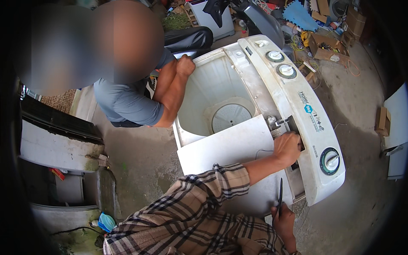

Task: The person uses pliers to remove a hose clamp from a washing machine. They then detach the hose and remove a plastic panel from the back of the machine with assistance from another person.

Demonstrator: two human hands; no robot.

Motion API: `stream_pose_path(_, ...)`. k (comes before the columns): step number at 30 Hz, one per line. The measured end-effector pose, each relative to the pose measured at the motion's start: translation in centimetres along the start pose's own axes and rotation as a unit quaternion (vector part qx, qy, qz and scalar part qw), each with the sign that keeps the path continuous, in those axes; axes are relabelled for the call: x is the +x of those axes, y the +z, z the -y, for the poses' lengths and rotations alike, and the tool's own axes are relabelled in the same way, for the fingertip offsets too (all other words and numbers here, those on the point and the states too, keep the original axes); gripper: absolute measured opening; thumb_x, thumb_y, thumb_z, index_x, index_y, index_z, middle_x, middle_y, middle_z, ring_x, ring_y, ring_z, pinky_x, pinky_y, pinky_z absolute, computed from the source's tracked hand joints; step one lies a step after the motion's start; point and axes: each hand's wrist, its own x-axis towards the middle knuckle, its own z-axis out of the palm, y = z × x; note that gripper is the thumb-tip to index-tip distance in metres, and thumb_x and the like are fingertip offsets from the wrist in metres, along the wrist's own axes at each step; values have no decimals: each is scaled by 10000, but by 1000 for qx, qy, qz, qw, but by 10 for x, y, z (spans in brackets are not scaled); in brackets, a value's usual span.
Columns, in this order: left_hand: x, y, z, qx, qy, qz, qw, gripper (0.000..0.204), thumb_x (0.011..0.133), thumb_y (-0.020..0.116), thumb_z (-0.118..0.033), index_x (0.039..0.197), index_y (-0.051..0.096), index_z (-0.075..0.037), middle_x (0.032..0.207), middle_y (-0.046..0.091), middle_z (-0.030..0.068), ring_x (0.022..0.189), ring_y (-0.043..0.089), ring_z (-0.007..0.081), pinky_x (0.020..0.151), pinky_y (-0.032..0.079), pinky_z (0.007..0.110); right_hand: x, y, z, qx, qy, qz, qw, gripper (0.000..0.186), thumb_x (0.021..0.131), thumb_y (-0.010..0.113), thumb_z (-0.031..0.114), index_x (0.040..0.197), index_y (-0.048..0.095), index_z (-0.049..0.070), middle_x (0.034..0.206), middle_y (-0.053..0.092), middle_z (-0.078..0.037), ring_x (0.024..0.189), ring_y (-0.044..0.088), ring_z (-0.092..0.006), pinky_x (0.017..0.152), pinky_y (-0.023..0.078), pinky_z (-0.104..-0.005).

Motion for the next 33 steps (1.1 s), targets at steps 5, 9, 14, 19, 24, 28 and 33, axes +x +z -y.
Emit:
stream_pose_path(5, 2, -3, 20, 19, 163, -3, 986, 102, 655, 618, -22, 752, 650, -24, 892, 633, 96, 878, 572, 284, 699, 473, 409, -3, 6, -6, -5, -11, -1, 1000, 298, 865, 606, 187, 701, 438, 4, 582, 507, -212, 535, 521, -416, 472, 378, -440)
stream_pose_path(9, 9, -20, 24, 32, 316, 8, 948, 172, 636, 629, -21, 802, 666, -54, 967, 623, 58, 1006, 498, 258, 795, 398, 423, -5, 7, -7, -21, 0, -1, 1000, 273, 867, 601, 188, 730, 454, 2, 601, 519, -220, 574, 532, -435, 488, 394, -447)
stream_pose_path(14, 22, -16, 29, -10, 333, 31, 942, 233, 669, 630, -20, 896, 665, -64, 1093, 595, 61, 1076, 465, 283, 835, 357, 454, 1, -5, 17, -32, 24, 9, 999, 277, 865, 621, 217, 756, 484, 3, 625, 544, -219, 600, 561, -423, 525, 432, -446)
stream_pose_path(19, 29, -2, 38, 13, 309, 46, 950, 190, 721, 644, -76, 908, 676, -82, 1029, 632, 82, 1059, 487, 267, 869, 352, 406, 4, -8, 17, -65, 44, 21, 997, 314, 876, 619, 277, 768, 488, 13, 613, 541, -196, 575, 561, -397, 514, 433, -434)
stream_pose_path(24, 30, -2, 37, 3, 325, 58, 944, 127, 755, 631, -95, 863, 694, -75, 985, 646, 75, 1043, 496, 249, 876, 347, 387, 3, -6, 19, -59, 74, 31, 995, 332, 875, 621, 310, 774, 491, 22, 609, 545, -196, 581, 568, -397, 514, 434, -442)
stream_pose_path(28, 33, -8, 42, -3, 338, 84, 938, 126, 774, 629, -105, 870, 708, -82, 979, 651, 54, 1023, 504, 237, 874, 348, 372, 1, -3, 22, -74, 76, 31, 994, 332, 876, 620, 310, 775, 493, 20, 601, 541, -198, 589, 567, -402, 518, 434, -442)
stream_pose_path(33, 33, -4, 43, 19, 317, 91, 944, 169, 780, 625, -106, 931, 700, -100, 1018, 646, 48, 1021, 512, 232, 864, 347, 375, 4, -3, 25, -73, 81, 35, 993, 321, 872, 630, 289, 769, 493, 17, 590, 529, -197, 578, 556, -402, 516, 431, -432)
